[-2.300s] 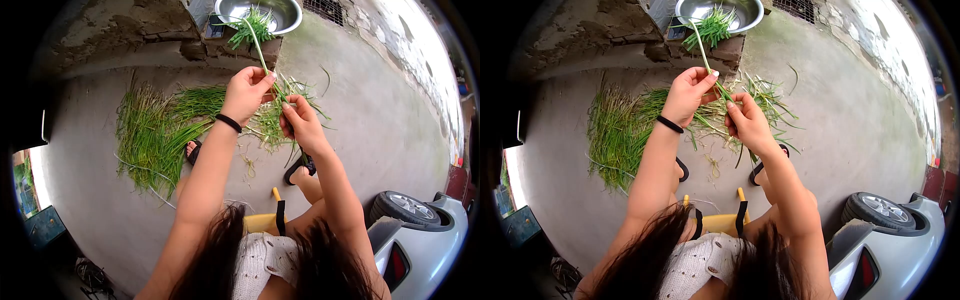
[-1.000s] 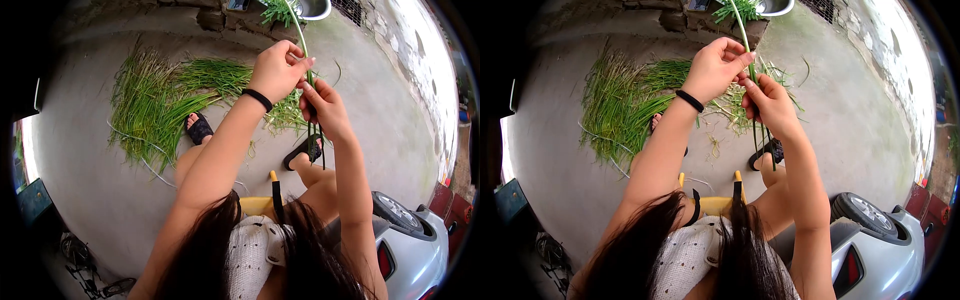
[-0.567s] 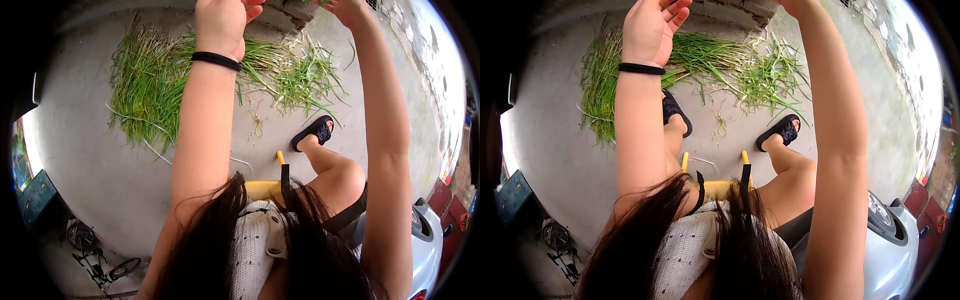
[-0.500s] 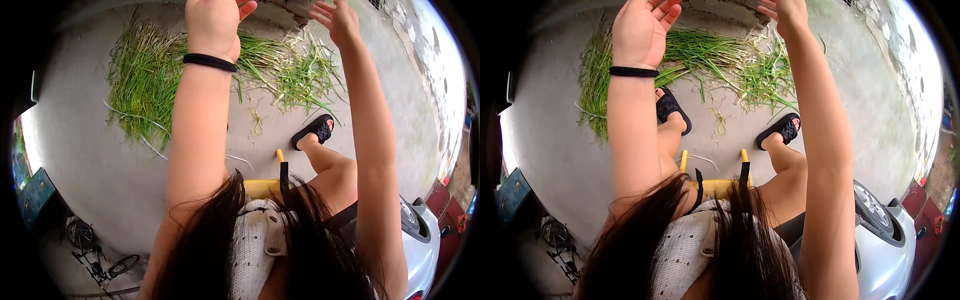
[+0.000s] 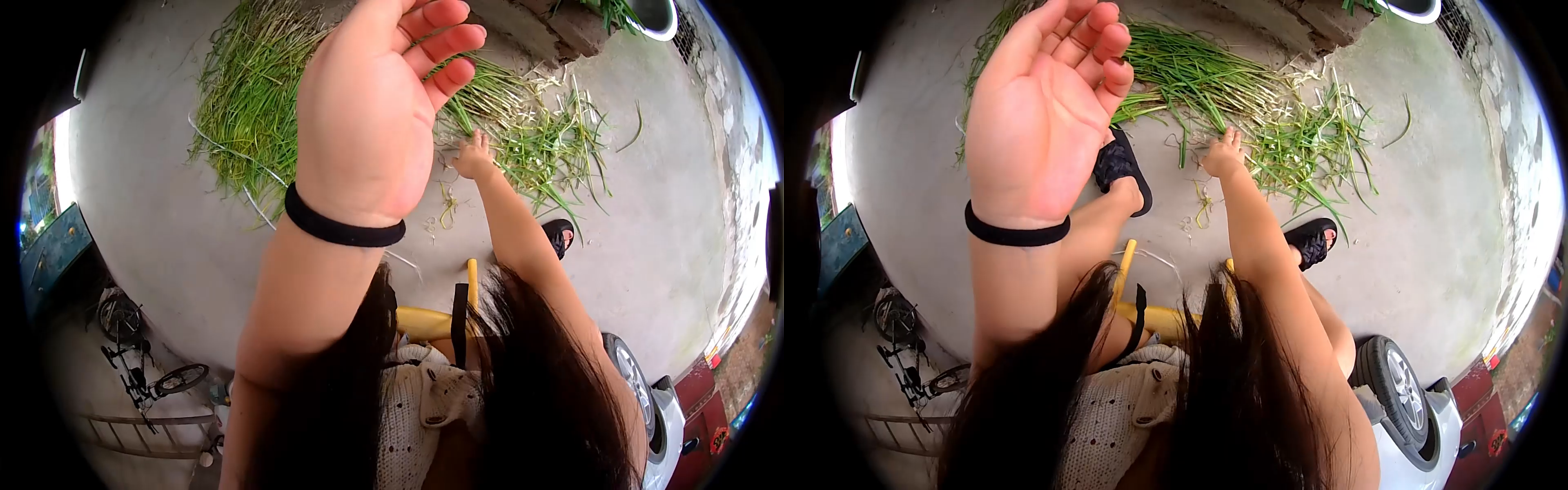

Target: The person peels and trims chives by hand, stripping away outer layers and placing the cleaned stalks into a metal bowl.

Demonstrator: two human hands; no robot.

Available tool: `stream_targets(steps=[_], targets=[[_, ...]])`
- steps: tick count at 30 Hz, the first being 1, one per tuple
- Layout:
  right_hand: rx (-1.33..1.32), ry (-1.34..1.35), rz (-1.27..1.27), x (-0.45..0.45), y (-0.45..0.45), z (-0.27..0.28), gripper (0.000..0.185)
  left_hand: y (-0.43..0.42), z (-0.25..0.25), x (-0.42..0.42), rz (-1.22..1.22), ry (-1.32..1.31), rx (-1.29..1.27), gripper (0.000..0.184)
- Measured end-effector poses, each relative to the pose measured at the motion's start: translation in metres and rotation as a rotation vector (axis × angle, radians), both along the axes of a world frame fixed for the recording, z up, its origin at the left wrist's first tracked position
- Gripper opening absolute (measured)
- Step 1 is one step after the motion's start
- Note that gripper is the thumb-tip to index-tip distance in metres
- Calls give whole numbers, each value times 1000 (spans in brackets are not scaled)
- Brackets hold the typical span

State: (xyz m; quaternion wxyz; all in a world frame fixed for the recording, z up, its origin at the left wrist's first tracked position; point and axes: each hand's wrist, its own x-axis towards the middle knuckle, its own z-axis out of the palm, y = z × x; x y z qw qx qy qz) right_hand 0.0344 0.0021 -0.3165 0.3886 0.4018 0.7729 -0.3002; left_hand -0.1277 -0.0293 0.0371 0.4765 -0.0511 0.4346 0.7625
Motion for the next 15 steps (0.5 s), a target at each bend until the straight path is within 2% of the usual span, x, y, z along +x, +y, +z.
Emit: stream_targets(steps=[6,7,10,11,14,15], targets=[[199,7,224,17,6,-22,55,2,5,7,-177,79,215,21],[272,71,232,23,5,-26,49,2,3,5,-180,71,194,20],[256,192,218,26,12,-17,43,3,-9,-5,-111,-15,52,20],[351,382,96,28,12,3,30,3,-12,-7,-144,-63,113,19],[136,652,-253,35,35,28,19,11,-10,-1,-172,-101,159,18],[169,754,-236,38,45,60,12,13,-11,1,-199,-79,165,19]])
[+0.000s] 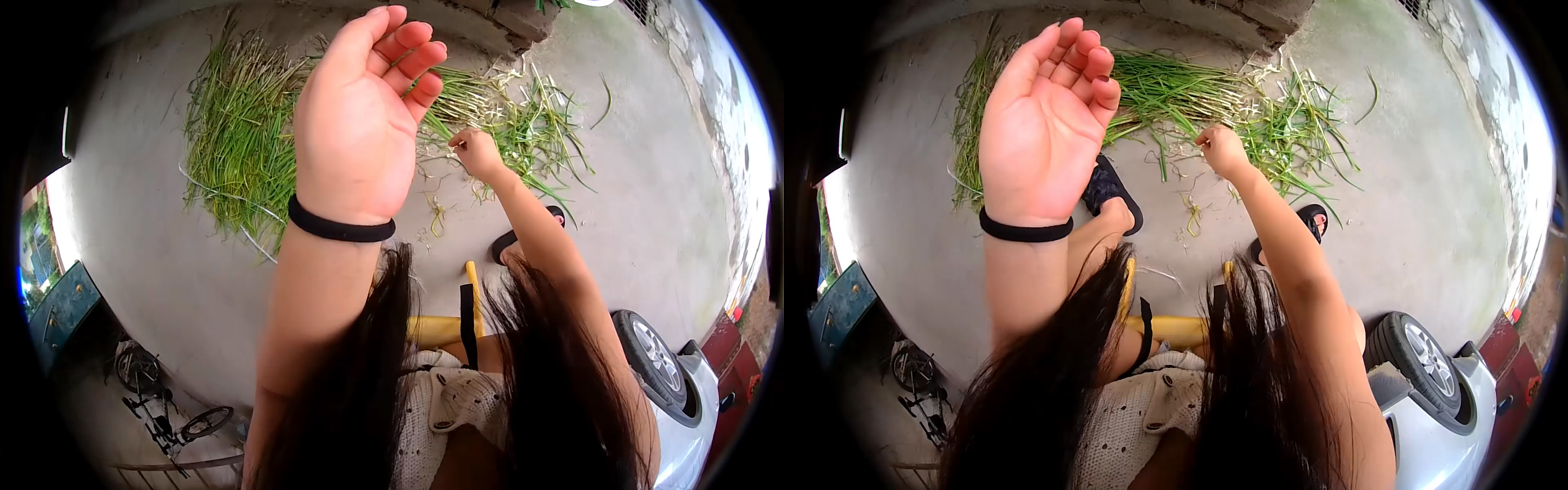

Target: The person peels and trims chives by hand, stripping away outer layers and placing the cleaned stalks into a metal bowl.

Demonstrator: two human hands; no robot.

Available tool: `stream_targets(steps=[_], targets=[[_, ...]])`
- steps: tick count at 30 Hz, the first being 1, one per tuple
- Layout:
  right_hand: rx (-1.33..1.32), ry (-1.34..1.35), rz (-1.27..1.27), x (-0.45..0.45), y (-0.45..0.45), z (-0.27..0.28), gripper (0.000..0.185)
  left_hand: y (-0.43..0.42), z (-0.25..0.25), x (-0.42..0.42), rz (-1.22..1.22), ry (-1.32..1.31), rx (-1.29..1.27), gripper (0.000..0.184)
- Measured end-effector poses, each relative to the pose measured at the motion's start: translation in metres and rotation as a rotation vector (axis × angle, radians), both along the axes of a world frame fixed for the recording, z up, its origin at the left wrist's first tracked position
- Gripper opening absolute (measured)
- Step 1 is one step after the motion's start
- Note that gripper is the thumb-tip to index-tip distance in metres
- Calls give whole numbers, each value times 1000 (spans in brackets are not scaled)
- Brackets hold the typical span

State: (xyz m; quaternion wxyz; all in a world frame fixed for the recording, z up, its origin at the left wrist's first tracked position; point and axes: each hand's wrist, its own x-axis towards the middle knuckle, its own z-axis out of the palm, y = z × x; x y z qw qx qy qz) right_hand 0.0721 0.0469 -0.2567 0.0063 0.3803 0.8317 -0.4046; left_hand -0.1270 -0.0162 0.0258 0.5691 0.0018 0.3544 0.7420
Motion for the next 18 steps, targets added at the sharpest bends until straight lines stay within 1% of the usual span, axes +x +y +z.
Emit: stream_targets(steps=[1,3,5,7,9,10,11,13,14,15,16,18], targets=[[-63,-61,1,0,12,39,14,3,2,5,-4,45,-32,19],[-143,-24,43,10,32,99,17,9,9,22,-16,138,-97,19],[-177,52,37,20,41,157,20,12,12,33,-175,351,-87,19],[-158,6,59,29,40,225,18,13,4,45,-360,849,15,20],[-15,-10,47,37,29,279,16,9,6,58,-546,1284,-77,22],[106,44,60,43,23,296,16,7,3,66,-583,1438,-91,25],[226,97,81,49,19,309,15,9,-1,73,-635,1478,-41,25],[427,182,87,58,13,329,16,14,0,86,-821,1324,10,24],[508,217,65,62,11,335,16,18,1,92,-848,1357,22,22],[587,252,42,64,11,341,17,21,3,98,-840,1254,19,22],[845,329,-2,63,11,347,18,25,5,103,-832,1153,16,21],[942,453,-351,63,9,351,20,30,11,111,-798,934,29,19]])
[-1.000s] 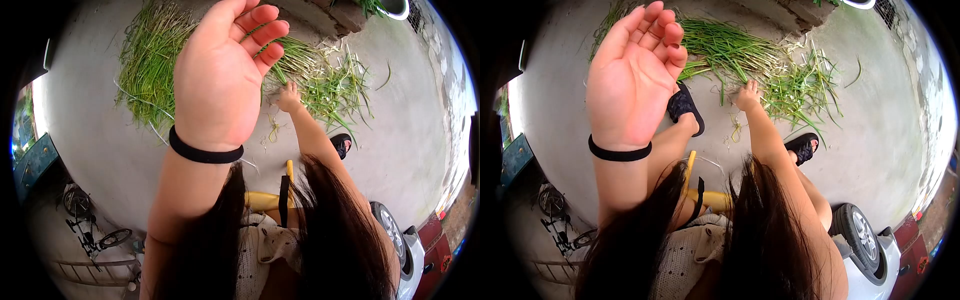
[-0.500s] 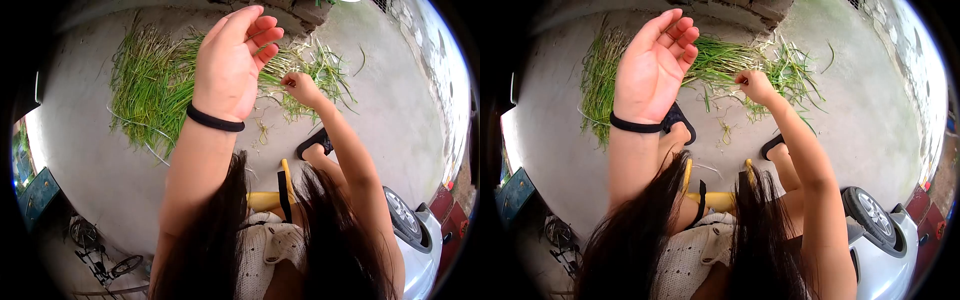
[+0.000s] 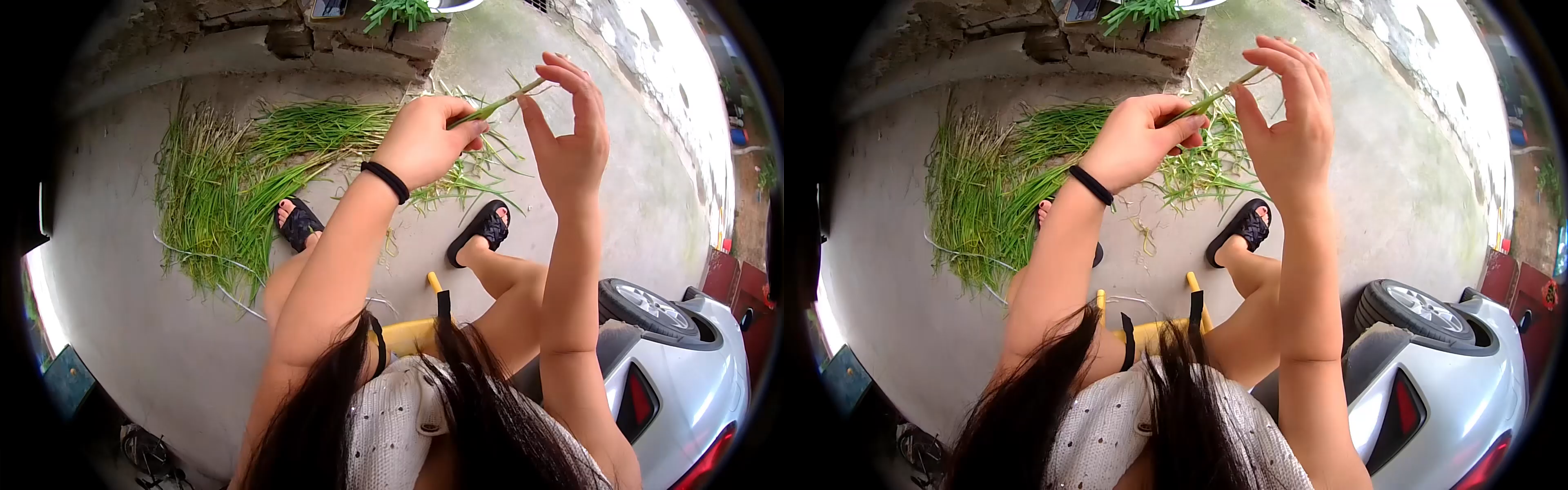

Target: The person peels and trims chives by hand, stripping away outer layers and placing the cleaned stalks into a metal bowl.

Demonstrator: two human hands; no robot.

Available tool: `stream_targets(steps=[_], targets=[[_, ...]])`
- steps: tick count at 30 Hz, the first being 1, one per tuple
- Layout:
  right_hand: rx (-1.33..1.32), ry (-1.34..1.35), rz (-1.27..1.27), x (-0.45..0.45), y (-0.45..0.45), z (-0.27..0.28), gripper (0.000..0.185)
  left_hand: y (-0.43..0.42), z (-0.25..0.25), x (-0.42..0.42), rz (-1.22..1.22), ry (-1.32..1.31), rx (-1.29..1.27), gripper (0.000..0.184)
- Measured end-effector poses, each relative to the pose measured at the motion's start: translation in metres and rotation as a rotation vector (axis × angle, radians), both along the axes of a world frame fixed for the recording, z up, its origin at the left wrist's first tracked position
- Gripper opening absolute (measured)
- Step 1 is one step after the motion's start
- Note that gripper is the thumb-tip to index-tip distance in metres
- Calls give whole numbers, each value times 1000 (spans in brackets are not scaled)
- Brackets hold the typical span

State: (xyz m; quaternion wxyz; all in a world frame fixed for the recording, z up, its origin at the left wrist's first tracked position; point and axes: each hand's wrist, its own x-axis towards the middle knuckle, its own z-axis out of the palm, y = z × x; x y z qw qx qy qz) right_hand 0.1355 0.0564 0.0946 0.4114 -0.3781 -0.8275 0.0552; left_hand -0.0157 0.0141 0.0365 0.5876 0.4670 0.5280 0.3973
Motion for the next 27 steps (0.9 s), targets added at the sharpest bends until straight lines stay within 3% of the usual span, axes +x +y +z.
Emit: stream_targets(steps=[1,3,6,7,9,12,15,17,20,21,23,27], targets=[[26,127,-130,2,1,1,21,1,4,4,21,-115,-33,19],[-184,173,-238,15,9,-9,26,3,10,13,58,-348,-115,19],[-913,190,-71,24,10,-15,34,8,5,22,20,-404,-98,21],[-1002,256,-27,27,10,-25,29,9,1,25,9,-422,-99,22],[-1022,216,-52,30,7,-20,22,13,-7,27,-54,-316,-98,23],[-718,173,-32,45,8,-34,17,15,-5,32,-85,-266,-154,25],[-519,130,-199,61,11,-29,15,14,-4,36,-123,-258,-209,25],[-582,280,-327,75,16,-28,17,11,-4,40,-164,-243,-239,26],[-476,491,-366,100,29,-34,23,8,-9,42,-219,-324,-287,26],[-584,547,-486,107,30,-25,23,8,-10,42,-237,-356,-302,26],[-488,795,-497,128,41,-32,21,8,-10,42,-264,-398,-318,28],[-480,960,-627,149,50,-38,20,7,-11,39,-269,-472,-334,30]])
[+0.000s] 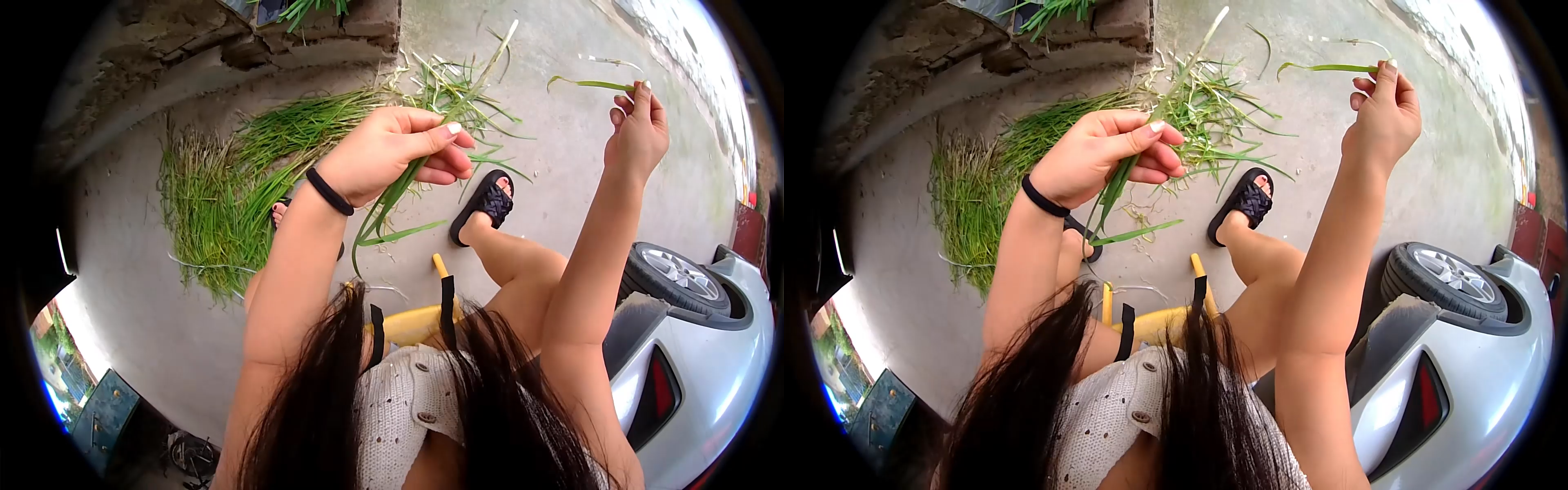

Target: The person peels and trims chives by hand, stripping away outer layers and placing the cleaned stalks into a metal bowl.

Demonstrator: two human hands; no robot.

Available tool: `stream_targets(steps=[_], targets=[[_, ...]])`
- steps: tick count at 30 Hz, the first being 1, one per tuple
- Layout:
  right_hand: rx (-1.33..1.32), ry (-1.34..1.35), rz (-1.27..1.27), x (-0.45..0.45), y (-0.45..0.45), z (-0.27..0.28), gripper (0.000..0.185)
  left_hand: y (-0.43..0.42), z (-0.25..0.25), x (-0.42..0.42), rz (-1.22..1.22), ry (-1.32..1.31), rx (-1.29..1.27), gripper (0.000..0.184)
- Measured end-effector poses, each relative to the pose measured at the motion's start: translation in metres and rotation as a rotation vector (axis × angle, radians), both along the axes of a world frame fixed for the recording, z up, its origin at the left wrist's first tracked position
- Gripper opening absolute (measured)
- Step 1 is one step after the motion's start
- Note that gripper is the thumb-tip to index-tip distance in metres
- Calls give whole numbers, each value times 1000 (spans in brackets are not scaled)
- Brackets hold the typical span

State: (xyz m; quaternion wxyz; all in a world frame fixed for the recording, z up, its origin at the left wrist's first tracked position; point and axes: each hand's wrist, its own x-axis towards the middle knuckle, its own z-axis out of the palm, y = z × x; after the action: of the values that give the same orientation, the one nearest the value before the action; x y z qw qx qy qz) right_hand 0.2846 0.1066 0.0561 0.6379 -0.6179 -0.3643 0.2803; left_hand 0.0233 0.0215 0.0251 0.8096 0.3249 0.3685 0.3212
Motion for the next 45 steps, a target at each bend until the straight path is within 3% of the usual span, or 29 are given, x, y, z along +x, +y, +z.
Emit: stream_targets(steps=[2,4,6,10,13,17,21,26,35,40,44,45], targets=[[-43,-43,4,2,3,-6,21,-1,0,-1,24,-24,-8,31],[-231,-268,260,-4,-2,-9,26,-1,4,-2,57,-60,6,32],[-330,-517,355,-20,-6,-8,30,-2,7,0,51,-104,-19,33],[-339,-50,661,-58,-22,8,35,-4,10,6,28,-101,-17,34],[-467,-83,883,-76,-35,11,32,-8,7,11,25,-147,-36,34],[-368,-26,905,-89,-41,7,26,-13,10,16,189,29,63,29],[-370,-17,931,-92,-43,3,22,-13,-1,10,220,46,130,26],[-321,128,957,-90,-44,-4,18,-11,4,7,182,-60,46,29],[-203,127,1040,-82,-39,-10,17,-12,14,5,118,-229,-48,32],[-156,60,897,-74,-32,-12,15,-12,15,4,58,-211,-50,33],[-31,163,684,-53,-17,-6,17,-12,16,7,-26,-156,-55,33],[17,317,586,-48,-12,-10,18,-13,17,8,-38,-122,-59,33]])
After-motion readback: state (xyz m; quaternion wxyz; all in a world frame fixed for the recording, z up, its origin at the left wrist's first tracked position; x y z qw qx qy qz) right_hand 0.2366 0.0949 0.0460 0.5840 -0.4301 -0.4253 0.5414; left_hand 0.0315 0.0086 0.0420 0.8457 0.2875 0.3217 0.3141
